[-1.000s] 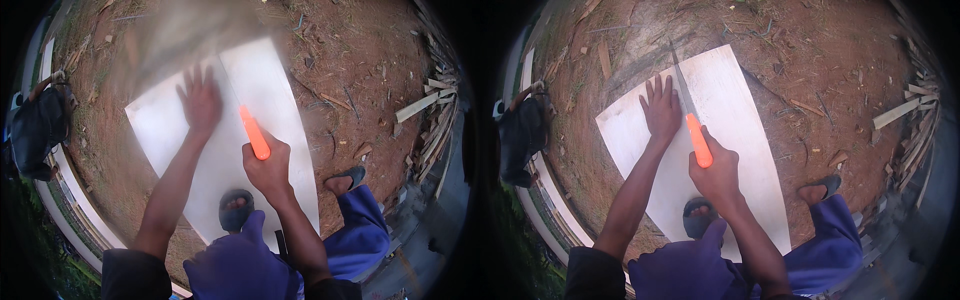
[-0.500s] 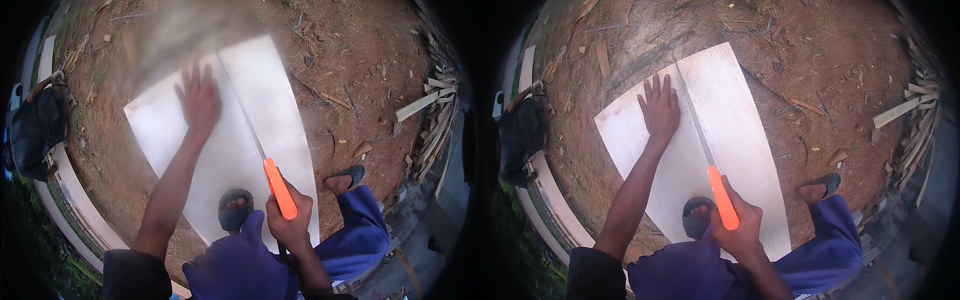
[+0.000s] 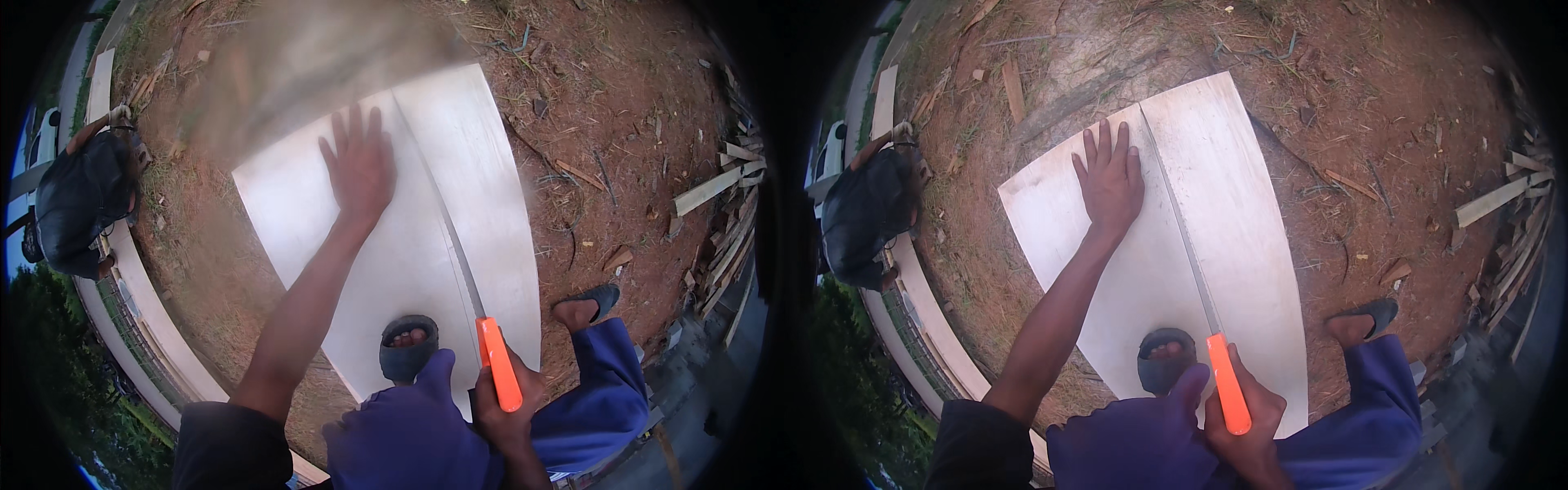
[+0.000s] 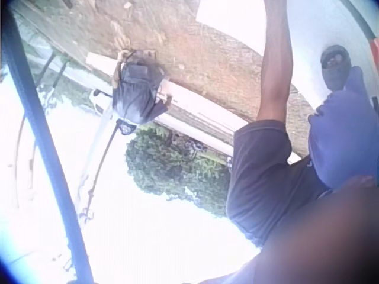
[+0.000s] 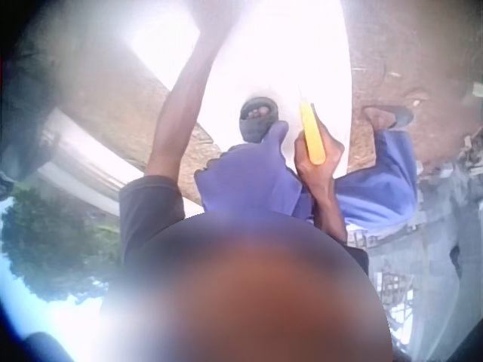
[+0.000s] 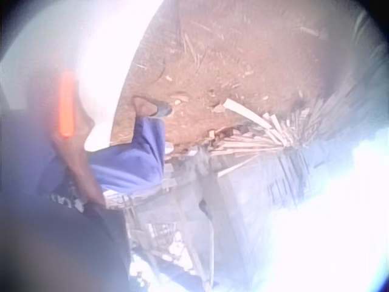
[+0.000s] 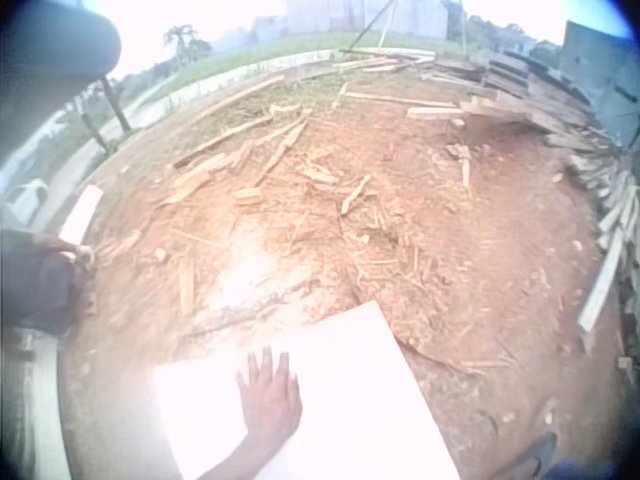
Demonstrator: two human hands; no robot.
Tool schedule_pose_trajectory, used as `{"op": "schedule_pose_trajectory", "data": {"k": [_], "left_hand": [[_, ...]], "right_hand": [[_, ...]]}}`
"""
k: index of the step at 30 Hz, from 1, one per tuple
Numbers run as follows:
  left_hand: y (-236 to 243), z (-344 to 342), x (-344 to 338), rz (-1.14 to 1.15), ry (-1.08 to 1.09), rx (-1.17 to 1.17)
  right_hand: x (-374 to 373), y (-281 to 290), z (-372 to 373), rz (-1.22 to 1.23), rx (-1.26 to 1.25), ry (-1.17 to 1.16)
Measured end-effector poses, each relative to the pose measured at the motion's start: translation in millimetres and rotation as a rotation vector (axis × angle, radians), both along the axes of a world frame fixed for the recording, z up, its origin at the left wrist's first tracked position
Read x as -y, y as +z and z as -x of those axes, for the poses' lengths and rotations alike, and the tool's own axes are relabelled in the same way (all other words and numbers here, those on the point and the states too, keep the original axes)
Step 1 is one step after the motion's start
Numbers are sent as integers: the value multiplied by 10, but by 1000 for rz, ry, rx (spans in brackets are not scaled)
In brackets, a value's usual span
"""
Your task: The person marks a straight line on a large wooden board using a pencil and a straight edge, measures the board with a tape measure, then uses a hand saw to cut along the marked line.
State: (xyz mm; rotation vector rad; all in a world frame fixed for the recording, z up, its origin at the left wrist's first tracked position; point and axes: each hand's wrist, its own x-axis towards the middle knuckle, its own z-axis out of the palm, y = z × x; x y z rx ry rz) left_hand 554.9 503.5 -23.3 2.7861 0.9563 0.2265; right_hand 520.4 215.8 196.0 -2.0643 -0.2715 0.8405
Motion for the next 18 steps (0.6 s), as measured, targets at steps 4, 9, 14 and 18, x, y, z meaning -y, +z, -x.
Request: {"op": "schedule_pose_trajectory", "data": {"k": [4, 9, 14, 18], "left_hand": [[13, 4, -16, -60, -22, 1], [-28, 55, -32, -58, -71, 59], [-59, 49, -16, 2, -6, 37], [19, 14, -2, 1, 4, -20]], "right_hand": [[-1065, -684, -697, -58, -54, -35], [-1753, -745, -1186, -59, -45, 15], [-217, -164, -148, -32, 3, -5], [-82, 2, -68, -13, 5, 32]]}}
